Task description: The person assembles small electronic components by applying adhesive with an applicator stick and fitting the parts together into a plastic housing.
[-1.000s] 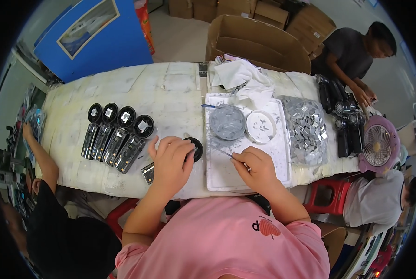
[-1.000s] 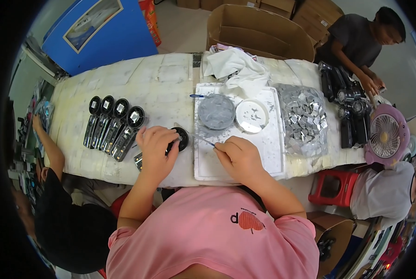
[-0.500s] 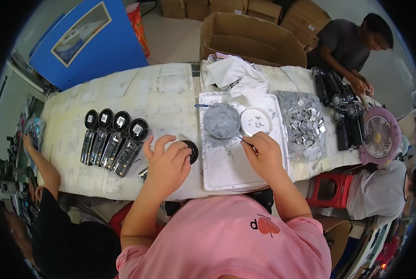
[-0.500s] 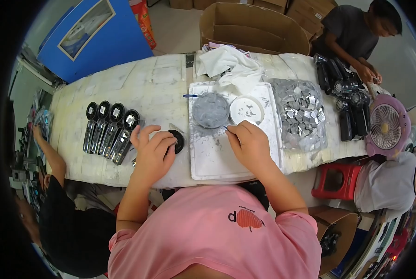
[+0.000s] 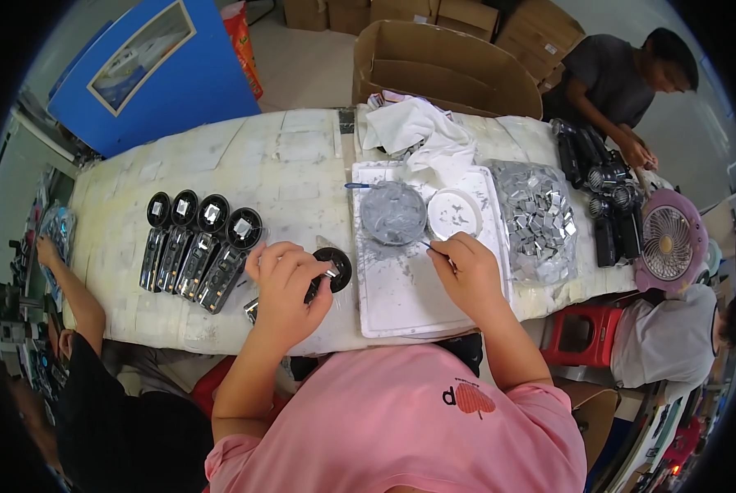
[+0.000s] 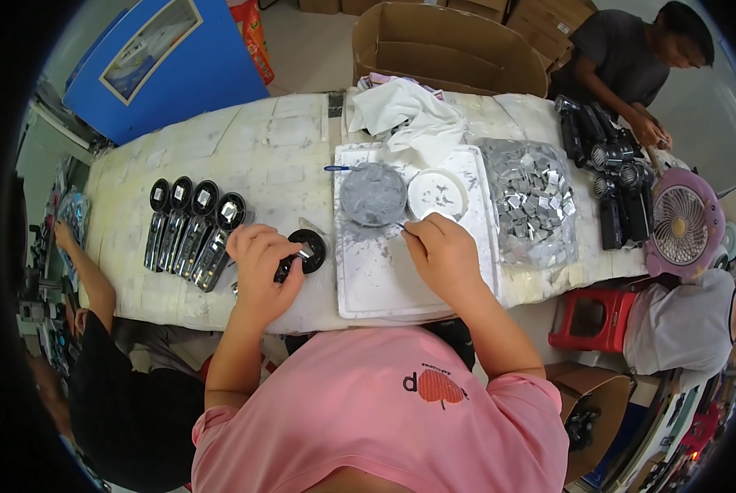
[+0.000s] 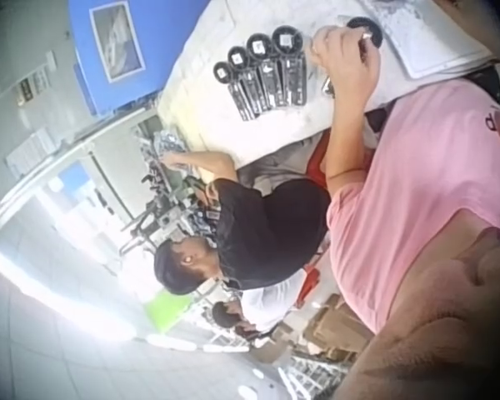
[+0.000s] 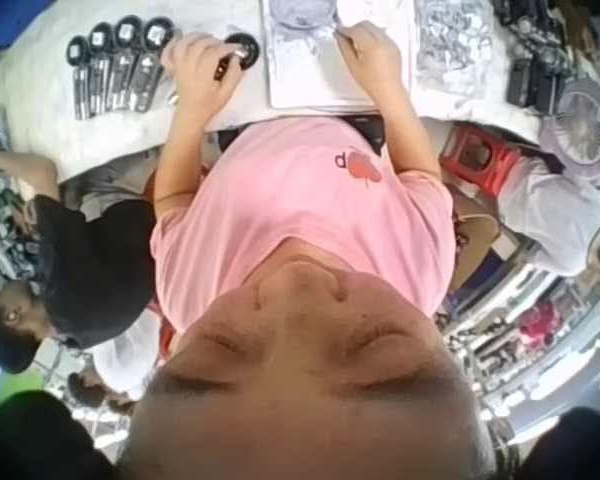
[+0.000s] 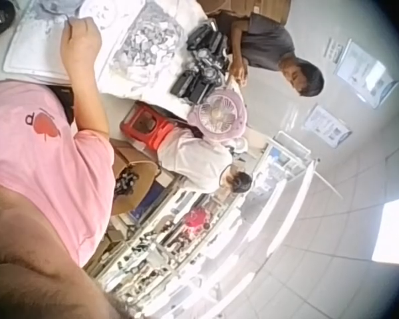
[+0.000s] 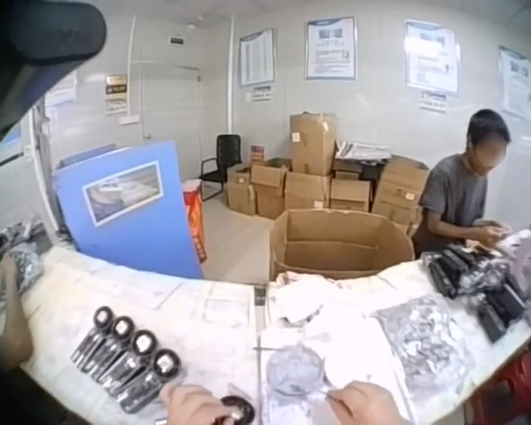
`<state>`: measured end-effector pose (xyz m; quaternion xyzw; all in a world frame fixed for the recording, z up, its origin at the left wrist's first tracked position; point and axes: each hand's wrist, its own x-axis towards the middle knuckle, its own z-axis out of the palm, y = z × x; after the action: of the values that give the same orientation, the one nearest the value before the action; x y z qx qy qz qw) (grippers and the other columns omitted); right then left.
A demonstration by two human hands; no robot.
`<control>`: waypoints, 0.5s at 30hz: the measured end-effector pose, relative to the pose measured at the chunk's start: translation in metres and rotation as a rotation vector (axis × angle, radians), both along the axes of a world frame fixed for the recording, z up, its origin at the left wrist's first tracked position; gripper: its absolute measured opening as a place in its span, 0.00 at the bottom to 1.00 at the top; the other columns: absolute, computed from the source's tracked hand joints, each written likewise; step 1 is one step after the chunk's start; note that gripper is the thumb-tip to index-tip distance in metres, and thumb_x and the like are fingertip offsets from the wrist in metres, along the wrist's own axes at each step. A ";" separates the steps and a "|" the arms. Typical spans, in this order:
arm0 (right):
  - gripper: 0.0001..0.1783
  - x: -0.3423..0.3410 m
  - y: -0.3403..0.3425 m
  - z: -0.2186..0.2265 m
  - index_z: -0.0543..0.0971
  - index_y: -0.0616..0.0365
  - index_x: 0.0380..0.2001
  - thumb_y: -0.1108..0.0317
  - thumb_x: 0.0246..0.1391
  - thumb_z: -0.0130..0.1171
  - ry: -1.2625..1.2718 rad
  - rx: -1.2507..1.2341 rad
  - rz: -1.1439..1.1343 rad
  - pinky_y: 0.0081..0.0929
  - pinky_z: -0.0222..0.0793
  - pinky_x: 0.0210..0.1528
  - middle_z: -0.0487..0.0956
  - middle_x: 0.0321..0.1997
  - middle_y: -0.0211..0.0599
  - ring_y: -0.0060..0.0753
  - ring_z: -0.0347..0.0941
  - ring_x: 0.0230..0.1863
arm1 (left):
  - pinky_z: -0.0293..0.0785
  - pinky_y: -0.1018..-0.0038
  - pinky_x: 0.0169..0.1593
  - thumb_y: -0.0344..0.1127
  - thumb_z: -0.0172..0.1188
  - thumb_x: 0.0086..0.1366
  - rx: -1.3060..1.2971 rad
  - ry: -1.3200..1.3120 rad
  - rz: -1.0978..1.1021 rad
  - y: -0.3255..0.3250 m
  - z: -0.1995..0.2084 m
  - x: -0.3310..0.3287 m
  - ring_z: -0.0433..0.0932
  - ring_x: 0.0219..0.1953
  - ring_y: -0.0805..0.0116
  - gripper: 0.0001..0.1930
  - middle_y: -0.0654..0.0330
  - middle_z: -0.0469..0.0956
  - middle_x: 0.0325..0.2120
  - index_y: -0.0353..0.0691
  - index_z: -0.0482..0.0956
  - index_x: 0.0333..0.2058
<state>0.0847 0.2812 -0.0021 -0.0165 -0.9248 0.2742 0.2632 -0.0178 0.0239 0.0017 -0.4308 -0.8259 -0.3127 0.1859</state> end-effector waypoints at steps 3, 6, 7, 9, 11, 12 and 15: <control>0.05 -0.001 -0.001 -0.002 0.81 0.63 0.30 0.77 0.47 0.65 0.015 -0.008 0.020 0.31 0.65 0.24 0.74 0.24 0.39 0.39 0.71 0.22 | 0.51 0.51 0.58 0.30 0.65 0.46 0.007 -0.009 -0.001 0.000 0.002 0.000 0.70 0.46 0.60 0.14 0.65 0.74 0.34 0.46 0.78 0.35; 0.05 -0.002 -0.001 -0.002 0.81 0.63 0.30 0.77 0.47 0.65 0.020 -0.015 0.021 0.31 0.64 0.24 0.74 0.24 0.39 0.39 0.70 0.22 | 0.51 0.51 0.58 0.31 0.65 0.47 -0.018 -0.023 -0.017 0.004 0.003 0.001 0.69 0.47 0.59 0.16 0.65 0.74 0.35 0.46 0.77 0.38; 0.05 -0.001 -0.001 -0.002 0.81 0.63 0.30 0.77 0.47 0.65 0.022 -0.018 0.018 0.31 0.64 0.24 0.74 0.24 0.39 0.38 0.70 0.22 | 0.51 0.51 0.58 0.32 0.65 0.47 -0.049 -0.034 -0.027 0.005 0.003 0.001 0.69 0.48 0.59 0.17 0.65 0.75 0.36 0.45 0.77 0.39; 0.05 0.000 -0.001 -0.001 0.81 0.63 0.30 0.77 0.47 0.65 0.015 -0.019 0.015 0.30 0.64 0.23 0.74 0.24 0.39 0.38 0.70 0.21 | 0.51 0.51 0.58 0.32 0.66 0.47 -0.053 -0.022 -0.025 0.006 -0.001 0.002 0.69 0.48 0.59 0.18 0.64 0.74 0.37 0.45 0.76 0.40; 0.05 0.001 0.000 0.000 0.81 0.63 0.30 0.77 0.47 0.65 0.006 -0.019 0.011 0.30 0.64 0.23 0.74 0.24 0.39 0.37 0.69 0.21 | 0.51 0.51 0.58 0.32 0.66 0.48 -0.055 -0.011 -0.022 0.007 -0.004 0.002 0.69 0.49 0.59 0.19 0.64 0.74 0.37 0.45 0.76 0.41; 0.05 0.001 0.000 0.000 0.80 0.62 0.30 0.76 0.47 0.65 -0.012 -0.012 -0.002 0.32 0.66 0.25 0.74 0.24 0.39 0.40 0.71 0.23 | 0.51 0.51 0.58 0.32 0.66 0.48 -0.037 -0.028 0.000 0.009 -0.005 0.002 0.69 0.48 0.58 0.19 0.63 0.74 0.38 0.45 0.75 0.41; 0.05 0.002 0.001 0.001 0.80 0.60 0.29 0.74 0.47 0.65 -0.034 -0.013 -0.021 0.34 0.69 0.27 0.75 0.25 0.38 0.43 0.73 0.25 | 0.52 0.53 0.57 0.31 0.67 0.48 -0.015 -0.061 0.028 0.013 -0.005 0.001 0.69 0.48 0.57 0.19 0.62 0.74 0.38 0.44 0.75 0.41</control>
<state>0.0872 0.2822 -0.0013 -0.0327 -0.9271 0.2772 0.2501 -0.0164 0.0372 -0.0037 -0.4108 -0.8394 -0.3170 0.1619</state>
